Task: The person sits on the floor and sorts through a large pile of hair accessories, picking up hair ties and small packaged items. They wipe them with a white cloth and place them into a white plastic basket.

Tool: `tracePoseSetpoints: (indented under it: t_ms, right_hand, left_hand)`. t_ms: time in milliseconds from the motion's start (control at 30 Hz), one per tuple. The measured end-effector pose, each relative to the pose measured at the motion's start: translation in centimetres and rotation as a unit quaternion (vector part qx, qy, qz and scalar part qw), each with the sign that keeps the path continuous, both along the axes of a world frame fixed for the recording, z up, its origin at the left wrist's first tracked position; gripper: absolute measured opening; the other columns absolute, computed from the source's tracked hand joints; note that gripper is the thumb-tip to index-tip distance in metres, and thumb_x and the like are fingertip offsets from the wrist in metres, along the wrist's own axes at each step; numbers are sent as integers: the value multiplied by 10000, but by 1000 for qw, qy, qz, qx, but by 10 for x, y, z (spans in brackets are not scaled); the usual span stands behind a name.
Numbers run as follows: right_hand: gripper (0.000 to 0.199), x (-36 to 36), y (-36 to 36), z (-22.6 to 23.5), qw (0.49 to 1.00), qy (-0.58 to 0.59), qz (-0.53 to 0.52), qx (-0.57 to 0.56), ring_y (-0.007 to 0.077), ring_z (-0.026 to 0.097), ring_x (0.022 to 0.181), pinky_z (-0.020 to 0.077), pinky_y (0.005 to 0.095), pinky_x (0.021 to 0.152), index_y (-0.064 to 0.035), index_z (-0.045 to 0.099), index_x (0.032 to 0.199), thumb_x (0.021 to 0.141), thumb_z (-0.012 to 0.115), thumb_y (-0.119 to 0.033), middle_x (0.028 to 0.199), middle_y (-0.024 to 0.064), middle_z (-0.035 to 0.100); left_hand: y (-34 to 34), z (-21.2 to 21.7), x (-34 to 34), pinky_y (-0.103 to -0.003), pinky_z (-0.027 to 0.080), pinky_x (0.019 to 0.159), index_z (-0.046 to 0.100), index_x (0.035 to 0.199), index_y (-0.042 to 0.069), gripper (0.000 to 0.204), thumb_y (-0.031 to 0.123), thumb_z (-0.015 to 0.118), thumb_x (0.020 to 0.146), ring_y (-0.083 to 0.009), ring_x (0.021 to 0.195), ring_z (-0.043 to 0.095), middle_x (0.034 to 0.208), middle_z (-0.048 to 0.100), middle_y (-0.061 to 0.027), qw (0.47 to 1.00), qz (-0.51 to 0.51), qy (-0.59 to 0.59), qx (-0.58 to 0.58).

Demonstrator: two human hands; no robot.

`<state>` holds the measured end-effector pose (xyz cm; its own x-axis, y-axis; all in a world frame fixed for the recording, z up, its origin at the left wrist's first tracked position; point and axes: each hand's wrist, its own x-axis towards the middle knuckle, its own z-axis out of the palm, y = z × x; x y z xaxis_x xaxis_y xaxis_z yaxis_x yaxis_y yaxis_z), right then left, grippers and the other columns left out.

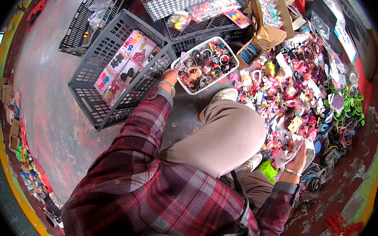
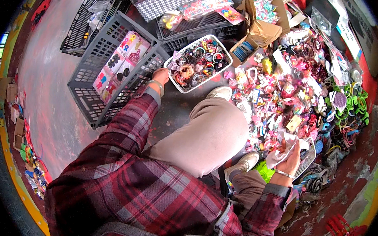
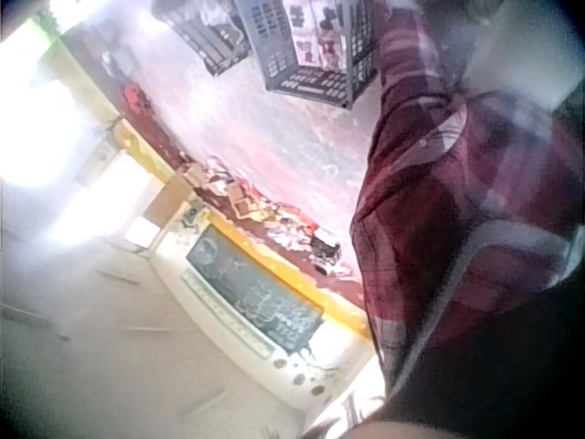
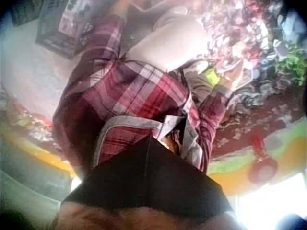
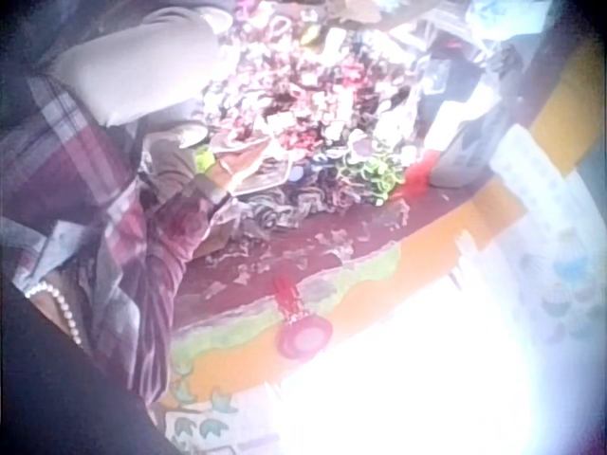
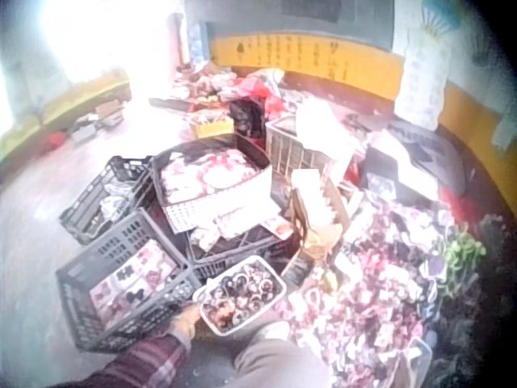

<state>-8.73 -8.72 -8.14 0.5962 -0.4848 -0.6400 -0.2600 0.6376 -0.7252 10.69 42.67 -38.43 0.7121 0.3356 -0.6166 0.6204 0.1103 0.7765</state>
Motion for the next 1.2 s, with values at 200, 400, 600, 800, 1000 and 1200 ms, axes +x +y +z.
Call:
tracePoseSetpoints:
  t_ms: [200,400,600,800,1000,1200]
  right_hand:
    - [270,-30,-19,-13,997,21,-40,-65,178,599,627,447,254,461,-75,551,1026,860,542,-288,811,77,613]
    - [280,-37,-18,-25,998,55,-34,-19,208,604,647,447,270,465,-51,556,989,836,577,-286,830,78,601]
    - [269,-34,-14,-18,998,-36,-48,5,248,618,774,485,312,571,-35,556,991,835,578,-252,875,90,603]
    - [318,-88,-47,-25,977,31,163,-131,128,567,812,442,253,735,10,553,1059,851,560,-230,945,46,608]
    - [451,-91,-75,10,931,130,237,-245,102,541,717,434,258,648,5,572,1048,850,543,-400,843,22,590]
    - [379,-158,-99,102,977,-72,-19,-198,159,581,815,464,279,746,0,518,1114,847,579,-263,938,69,605]
  left_hand:
    - [-90,66,3,-369,389,902,572,1079,76,383,211,563,721,-326,1050,498,1135,532,-188,925,-193,-113,308]
    - [-104,43,32,-406,462,794,298,1294,133,545,194,521,800,-332,966,541,1123,510,-197,924,-273,-19,266]
    - [-48,-17,59,-350,504,583,343,1299,143,573,110,563,772,-253,677,602,885,604,-152,917,-380,-11,118]
    - [-73,42,73,-355,463,750,601,1015,36,316,151,537,727,-283,818,616,890,637,-167,794,-405,-76,447]
    - [-83,118,128,-201,427,622,606,1037,60,217,105,500,853,-76,732,536,893,610,-14,861,-411,-218,206]
    - [-235,320,70,-229,432,821,525,1126,-1,295,168,473,890,-129,933,562,1043,588,-75,818,-494,-295,-11]
